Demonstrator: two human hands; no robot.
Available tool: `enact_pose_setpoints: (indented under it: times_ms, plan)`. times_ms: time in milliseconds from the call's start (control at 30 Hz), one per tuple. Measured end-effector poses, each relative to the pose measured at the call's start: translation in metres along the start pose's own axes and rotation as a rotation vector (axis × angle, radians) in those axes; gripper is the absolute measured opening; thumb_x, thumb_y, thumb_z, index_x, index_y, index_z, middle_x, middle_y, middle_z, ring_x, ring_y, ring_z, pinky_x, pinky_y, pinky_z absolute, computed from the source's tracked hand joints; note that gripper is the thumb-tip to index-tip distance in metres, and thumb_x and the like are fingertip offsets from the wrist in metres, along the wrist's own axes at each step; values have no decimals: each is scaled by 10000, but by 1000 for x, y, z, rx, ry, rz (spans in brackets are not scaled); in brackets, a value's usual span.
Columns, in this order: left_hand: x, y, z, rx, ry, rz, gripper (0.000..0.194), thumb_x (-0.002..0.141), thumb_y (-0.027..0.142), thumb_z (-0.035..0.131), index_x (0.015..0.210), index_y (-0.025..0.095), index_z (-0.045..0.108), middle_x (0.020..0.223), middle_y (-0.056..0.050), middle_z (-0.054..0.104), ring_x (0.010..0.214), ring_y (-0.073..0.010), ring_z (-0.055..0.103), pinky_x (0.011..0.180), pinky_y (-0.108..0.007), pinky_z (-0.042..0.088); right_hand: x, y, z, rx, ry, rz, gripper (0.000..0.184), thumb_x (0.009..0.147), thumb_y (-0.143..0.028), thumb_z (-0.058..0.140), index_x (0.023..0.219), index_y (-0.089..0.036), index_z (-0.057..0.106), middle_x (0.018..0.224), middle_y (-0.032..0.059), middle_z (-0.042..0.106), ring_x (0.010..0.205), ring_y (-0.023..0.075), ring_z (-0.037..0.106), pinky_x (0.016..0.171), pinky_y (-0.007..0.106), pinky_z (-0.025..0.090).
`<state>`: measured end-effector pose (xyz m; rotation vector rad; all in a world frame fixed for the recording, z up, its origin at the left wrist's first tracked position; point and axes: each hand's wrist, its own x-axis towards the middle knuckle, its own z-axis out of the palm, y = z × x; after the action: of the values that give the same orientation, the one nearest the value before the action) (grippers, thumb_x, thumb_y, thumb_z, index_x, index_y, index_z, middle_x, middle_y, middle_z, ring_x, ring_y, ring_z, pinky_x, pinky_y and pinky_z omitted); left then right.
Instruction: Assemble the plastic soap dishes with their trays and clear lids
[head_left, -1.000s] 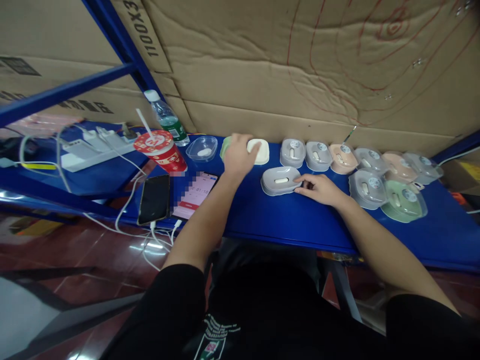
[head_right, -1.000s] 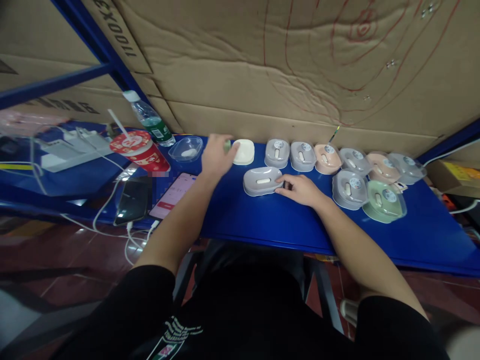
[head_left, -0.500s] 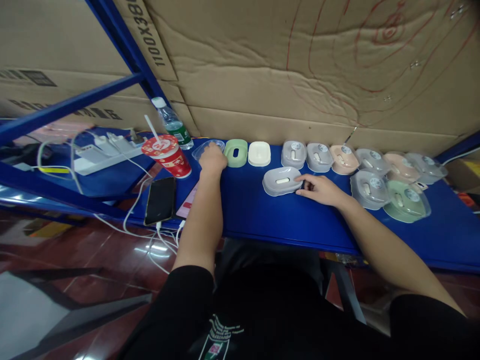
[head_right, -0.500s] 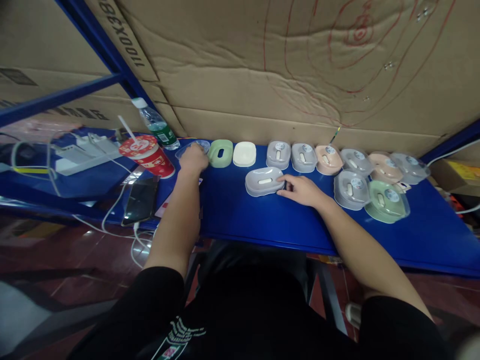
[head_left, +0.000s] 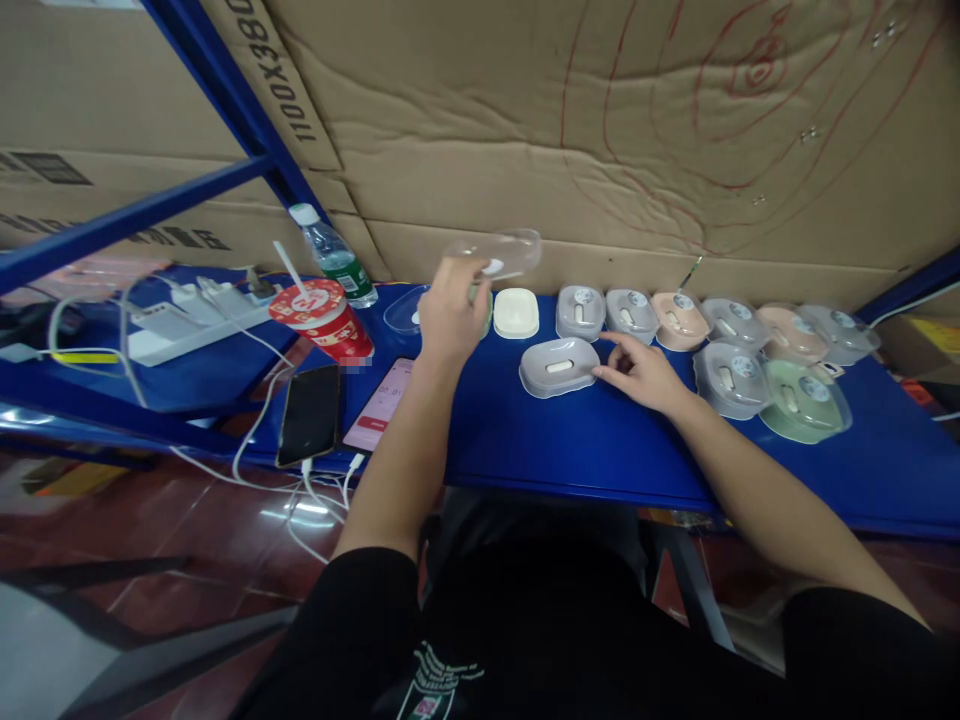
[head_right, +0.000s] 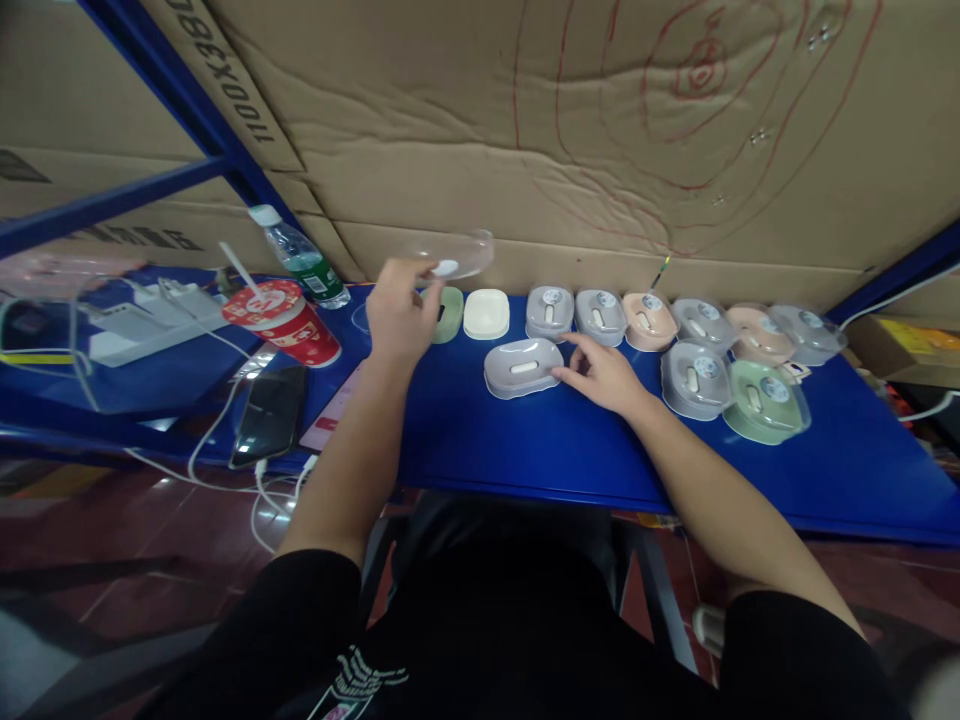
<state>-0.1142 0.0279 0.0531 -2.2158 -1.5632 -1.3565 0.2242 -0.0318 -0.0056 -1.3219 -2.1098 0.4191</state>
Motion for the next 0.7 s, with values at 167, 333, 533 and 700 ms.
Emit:
enact_pose_setpoints:
  times_ms: [167,333,533,700]
  plan:
    - [-16,30,10,-44,-157,344,483,1092,571,525,1428,263,685,1261,-95,782,1143,-228,739,870,-301,580,1,-1,5,133,194,-2,801,920,-665,710,1558,-234,488,958,53,768,623,202,628,635,393,546]
    - [-26,46,22,-159,-256,341,494,1117,526,479,1491,253,652,1251,-86,785,1155,-213,734,907,-305,582,1,-14,10,224,226,56,543,979,-752,570,1004,-232,725,821,50,756,695,213,672,695,373,528]
    - [-28,45,42,-235,-421,-2,388,1089,432,502,1311,259,770,1280,-68,797,1202,-249,725,1055,-404,559,5,-22,13,397,84,284,672,934,-838,550,656,-237,661,560,19,645,549,176,582,626,329,445]
    - [-30,44,49,-148,-626,-89,414,1072,491,482,1150,269,823,1213,-63,814,1170,-271,726,986,-399,557,9,-16,16,278,-98,415,723,919,-872,501,610,-238,663,495,22,625,525,182,590,643,333,444]
